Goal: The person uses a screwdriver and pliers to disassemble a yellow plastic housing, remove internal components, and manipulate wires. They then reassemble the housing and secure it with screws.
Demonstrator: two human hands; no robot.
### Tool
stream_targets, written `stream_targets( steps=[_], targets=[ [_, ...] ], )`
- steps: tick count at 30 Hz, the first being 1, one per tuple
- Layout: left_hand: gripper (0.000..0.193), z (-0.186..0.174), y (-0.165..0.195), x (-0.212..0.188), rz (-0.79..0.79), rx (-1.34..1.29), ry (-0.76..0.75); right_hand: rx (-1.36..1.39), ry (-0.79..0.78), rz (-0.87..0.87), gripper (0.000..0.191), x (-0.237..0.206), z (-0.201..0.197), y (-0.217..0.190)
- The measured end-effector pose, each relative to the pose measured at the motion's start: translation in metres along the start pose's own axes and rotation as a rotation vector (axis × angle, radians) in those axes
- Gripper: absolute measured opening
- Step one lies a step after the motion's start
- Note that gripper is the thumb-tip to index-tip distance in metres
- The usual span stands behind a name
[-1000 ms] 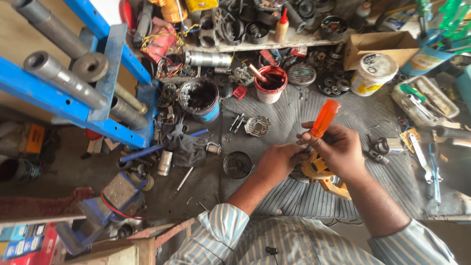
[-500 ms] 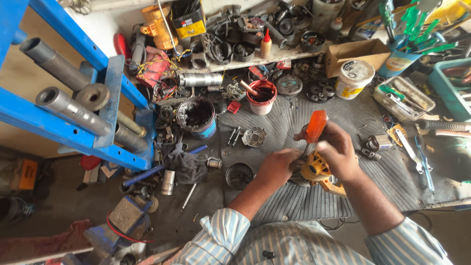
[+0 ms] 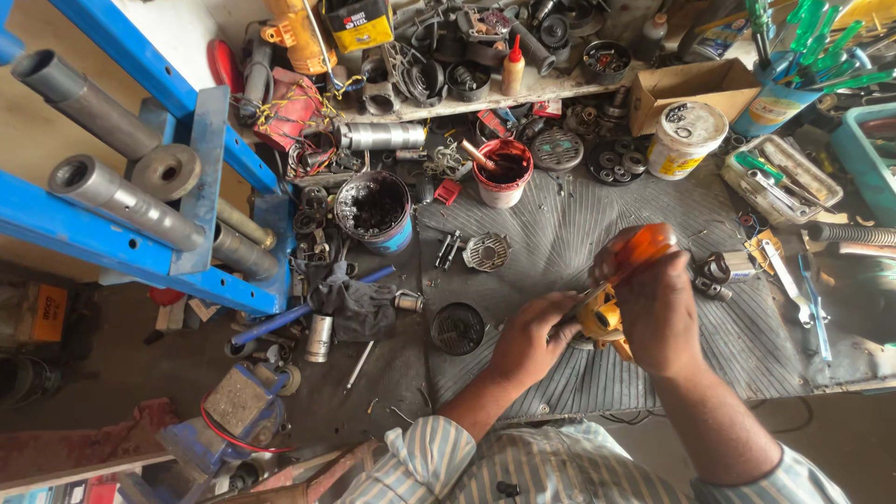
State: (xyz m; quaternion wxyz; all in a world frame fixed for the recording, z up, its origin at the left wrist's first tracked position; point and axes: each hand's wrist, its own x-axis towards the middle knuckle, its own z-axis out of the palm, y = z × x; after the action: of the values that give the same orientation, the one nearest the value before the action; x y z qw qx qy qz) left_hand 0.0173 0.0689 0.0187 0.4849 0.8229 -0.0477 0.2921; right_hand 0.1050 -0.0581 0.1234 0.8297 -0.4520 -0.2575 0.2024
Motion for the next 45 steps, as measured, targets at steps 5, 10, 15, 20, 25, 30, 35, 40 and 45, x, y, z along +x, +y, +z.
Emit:
stream_targets(
  steps=[5, 10, 15, 20, 25, 30, 35, 40, 45],
  targets=[
    [0.032, -0.005, -0.009, 0.019, -0.117, -0.030, -0.071, -0.359, 0.013, -0.020, 0.065, 0.015, -0.001, -0.006],
    [0.031, -0.011, -0.007, 0.030, -0.136, -0.007, -0.169, -0.281, -0.036, 0.003, 0.060, 0.015, 0.005, -0.008],
    [0.030, -0.012, -0.004, 0.031, -0.150, -0.005, -0.197, -0.290, -0.009, 0.009, 0.059, 0.010, 0.004, -0.010],
    [0.031, -0.010, -0.002, 0.032, -0.125, 0.046, -0.178, -0.347, -0.030, 0.009, 0.062, 0.008, -0.005, -0.008],
    [0.026, -0.006, 0.001, 0.030, -0.148, 0.093, -0.157, -0.082, -0.086, 0.069, 0.067, 0.004, -0.008, -0.015],
    [0.025, -0.006, 0.002, 0.031, -0.131, 0.133, -0.166, -0.188, -0.108, 0.149, 0.059, 0.016, 0.002, -0.040],
    [0.065, -0.017, 0.002, 0.034, -0.030, 0.004, -0.306, -0.515, 0.128, 0.031, 0.040, 0.000, 0.021, -0.066],
    [0.096, -0.007, 0.006, 0.045, 0.040, -0.042, -0.376, -0.311, -0.146, -0.127, 0.037, -0.001, 0.019, -0.056],
    [0.086, 0.007, 0.014, 0.050, -0.116, -0.114, -0.427, -0.233, -0.109, -0.074, 0.036, 0.002, 0.001, -0.044]
  ],
)
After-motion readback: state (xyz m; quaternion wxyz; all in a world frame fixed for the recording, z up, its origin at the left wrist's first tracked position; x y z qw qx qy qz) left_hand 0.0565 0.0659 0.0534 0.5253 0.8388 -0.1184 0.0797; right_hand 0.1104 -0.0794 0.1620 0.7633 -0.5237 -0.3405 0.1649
